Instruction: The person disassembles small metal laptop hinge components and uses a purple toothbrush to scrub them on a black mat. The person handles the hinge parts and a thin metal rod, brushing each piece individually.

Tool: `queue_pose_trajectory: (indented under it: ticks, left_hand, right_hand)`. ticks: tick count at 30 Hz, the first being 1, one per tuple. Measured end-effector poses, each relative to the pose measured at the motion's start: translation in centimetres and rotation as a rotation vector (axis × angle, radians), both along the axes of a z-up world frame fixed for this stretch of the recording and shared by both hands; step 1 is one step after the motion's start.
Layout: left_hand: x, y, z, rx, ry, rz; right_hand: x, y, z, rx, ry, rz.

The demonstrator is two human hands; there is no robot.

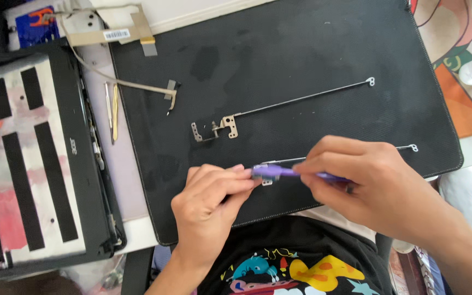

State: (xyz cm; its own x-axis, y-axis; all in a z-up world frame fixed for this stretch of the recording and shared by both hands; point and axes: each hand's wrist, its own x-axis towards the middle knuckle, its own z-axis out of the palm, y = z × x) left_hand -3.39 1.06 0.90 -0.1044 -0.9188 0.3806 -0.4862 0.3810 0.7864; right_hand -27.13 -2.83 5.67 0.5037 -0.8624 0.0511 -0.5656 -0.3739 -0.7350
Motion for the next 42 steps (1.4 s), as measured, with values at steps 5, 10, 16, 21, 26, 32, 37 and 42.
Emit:
queue_pose_trajectory:
  ticks: [5, 10, 16, 21, 26, 32, 37, 42]
  left_hand:
    - [-0.2, -0.1, -0.5, 0.007, 0.022, -0.009]
    - [-0.3, -0.1, -0.3, 0.019, 0.022, 0.017]
    - [-0.1, -0.1, -0.7, 0.009, 0.015, -0.003]
    - [-0.2, -0.2, -0.4, 0.011, 0.012, 0.008]
    - [-0.3, -0.4, -0.3, -0.003, -0.006, 0.003]
    - [-0.6, -0.2, -0.2, -0.071, -0.084, -0.005]
    - [-0.9, -0.2, 0.2, -0.124, -0.142, 0.023]
    - [-0.8, 0.0, -0.3, -0.143, -0.140, 0.074]
  right_hand:
    - [-0.1, -0.3, -0.4, -0.088, -0.003, -0.009]
    - [-0.3, -0.5, -0.6, -0.034, -0.010, 0.004]
    - [-0.8, -1.0, -0.6, -0.008, -0.006, 0.041]
    - [-0.6, -0.8, -0.2, -0.072, -0.045, 0.053]
    - [-0.4, 0.3, -1.2, -0.196, 0.013, -0.006]
    - [1.9, 4.0, -3.1, -0.244, 0.047, -0.176]
    - [2.2, 6.3, -3.0, -0.264, 0.082, -0.312]
    - [2.0, 7.1, -2.6, -0.284, 0.083, -0.393]
